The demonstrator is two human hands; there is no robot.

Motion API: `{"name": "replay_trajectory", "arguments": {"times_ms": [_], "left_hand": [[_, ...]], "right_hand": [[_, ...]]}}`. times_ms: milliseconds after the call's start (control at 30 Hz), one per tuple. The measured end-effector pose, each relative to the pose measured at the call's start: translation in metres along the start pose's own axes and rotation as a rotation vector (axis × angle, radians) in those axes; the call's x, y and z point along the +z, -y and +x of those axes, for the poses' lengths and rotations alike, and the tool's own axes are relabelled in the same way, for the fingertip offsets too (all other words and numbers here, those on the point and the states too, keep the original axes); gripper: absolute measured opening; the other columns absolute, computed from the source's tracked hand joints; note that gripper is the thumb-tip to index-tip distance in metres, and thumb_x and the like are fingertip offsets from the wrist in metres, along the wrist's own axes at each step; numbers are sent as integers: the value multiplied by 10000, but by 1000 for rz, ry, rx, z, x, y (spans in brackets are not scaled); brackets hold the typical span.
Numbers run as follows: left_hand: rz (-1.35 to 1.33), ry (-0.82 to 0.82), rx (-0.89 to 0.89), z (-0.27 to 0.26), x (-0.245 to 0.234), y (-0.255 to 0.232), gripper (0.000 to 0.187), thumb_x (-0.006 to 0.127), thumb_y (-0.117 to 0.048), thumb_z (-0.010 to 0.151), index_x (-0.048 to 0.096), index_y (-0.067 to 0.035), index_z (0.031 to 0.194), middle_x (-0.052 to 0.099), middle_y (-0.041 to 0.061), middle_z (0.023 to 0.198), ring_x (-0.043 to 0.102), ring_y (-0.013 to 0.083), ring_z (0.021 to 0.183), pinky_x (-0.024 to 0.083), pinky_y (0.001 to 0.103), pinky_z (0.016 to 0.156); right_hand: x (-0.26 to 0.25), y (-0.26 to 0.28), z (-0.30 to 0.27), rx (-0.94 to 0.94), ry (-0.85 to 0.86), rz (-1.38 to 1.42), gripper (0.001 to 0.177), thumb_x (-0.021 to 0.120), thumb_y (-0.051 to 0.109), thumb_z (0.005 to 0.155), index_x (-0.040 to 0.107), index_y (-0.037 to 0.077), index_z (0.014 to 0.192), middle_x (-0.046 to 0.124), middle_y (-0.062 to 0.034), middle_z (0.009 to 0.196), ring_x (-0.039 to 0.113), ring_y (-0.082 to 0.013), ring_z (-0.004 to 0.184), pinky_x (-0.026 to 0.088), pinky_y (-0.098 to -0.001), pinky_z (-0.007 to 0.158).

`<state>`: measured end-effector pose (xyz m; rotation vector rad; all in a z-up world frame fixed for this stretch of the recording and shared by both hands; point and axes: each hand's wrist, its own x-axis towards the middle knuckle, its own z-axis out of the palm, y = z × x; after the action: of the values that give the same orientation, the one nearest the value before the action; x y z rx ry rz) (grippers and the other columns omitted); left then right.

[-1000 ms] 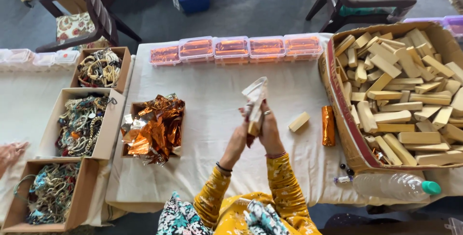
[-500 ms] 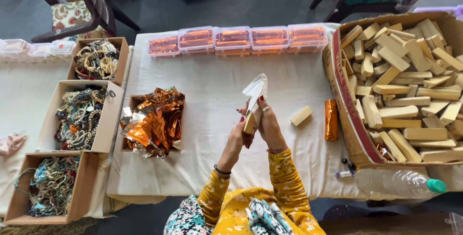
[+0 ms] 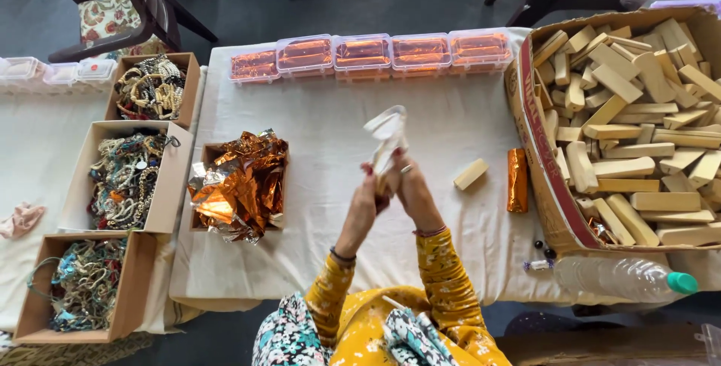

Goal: Wrapping wooden blocks in foil and a white cloth or paper for packaging.

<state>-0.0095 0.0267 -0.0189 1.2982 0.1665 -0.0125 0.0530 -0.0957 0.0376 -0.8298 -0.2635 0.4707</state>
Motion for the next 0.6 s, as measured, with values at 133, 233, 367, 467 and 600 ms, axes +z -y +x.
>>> {"name": "replay_trajectory", "arguments": {"times_ms": [133, 233, 367, 467, 600], "left_hand": [[-293, 234, -162, -30, 26, -21, 510, 317, -519, 1126, 494, -140, 834, 379, -102, 584, 309, 40, 425, 230, 241, 392], [-239, 69, -216, -23, 37, -51, 457, 303, -512, 1046, 526, -161, 857, 416, -61, 576, 340, 69, 441, 236, 258, 416], [-179, -46, -40, 2, 22, -51, 541, 314, -537, 1093, 526, -106, 845, 430, -54, 605, 372, 62, 498, 273, 247, 458], [-150, -36, -37, 1, 17, -43, 524, 324, -535, 1089, 517, -112, 846, 398, -70, 609, 346, 55, 492, 250, 240, 440], [-211, -75, -187, -16, 26, -70, 384, 338, -483, 998, 578, -185, 965, 423, -60, 633, 356, 70, 494, 275, 252, 458]], "right_hand": [[-25, -7, 8, -94, -90, 17, 623, 359, 424, 1202, 500, -172, 1314, 696, -258, 1130, 677, -319, 1123, 568, -388, 1028], [9, 16, -2, 43, -217, -16, 533, 337, 381, 1069, 475, -49, 1353, 690, -173, 1196, 703, -277, 1133, 585, -357, 999], [18, 5, -5, -35, 370, 301, 433, 322, 220, 1168, 496, -124, 1366, 686, -209, 1149, 679, -261, 986, 557, -334, 826], [-8, -9, 7, -74, 0, -246, 420, 390, 228, 1076, 531, -50, 1357, 670, -64, 1139, 630, -129, 996, 538, -247, 858], [-31, -22, 11, -137, -24, -263, 362, 494, 70, 1056, 546, -42, 1396, 571, -32, 1018, 501, -108, 859, 463, -246, 792]]}}
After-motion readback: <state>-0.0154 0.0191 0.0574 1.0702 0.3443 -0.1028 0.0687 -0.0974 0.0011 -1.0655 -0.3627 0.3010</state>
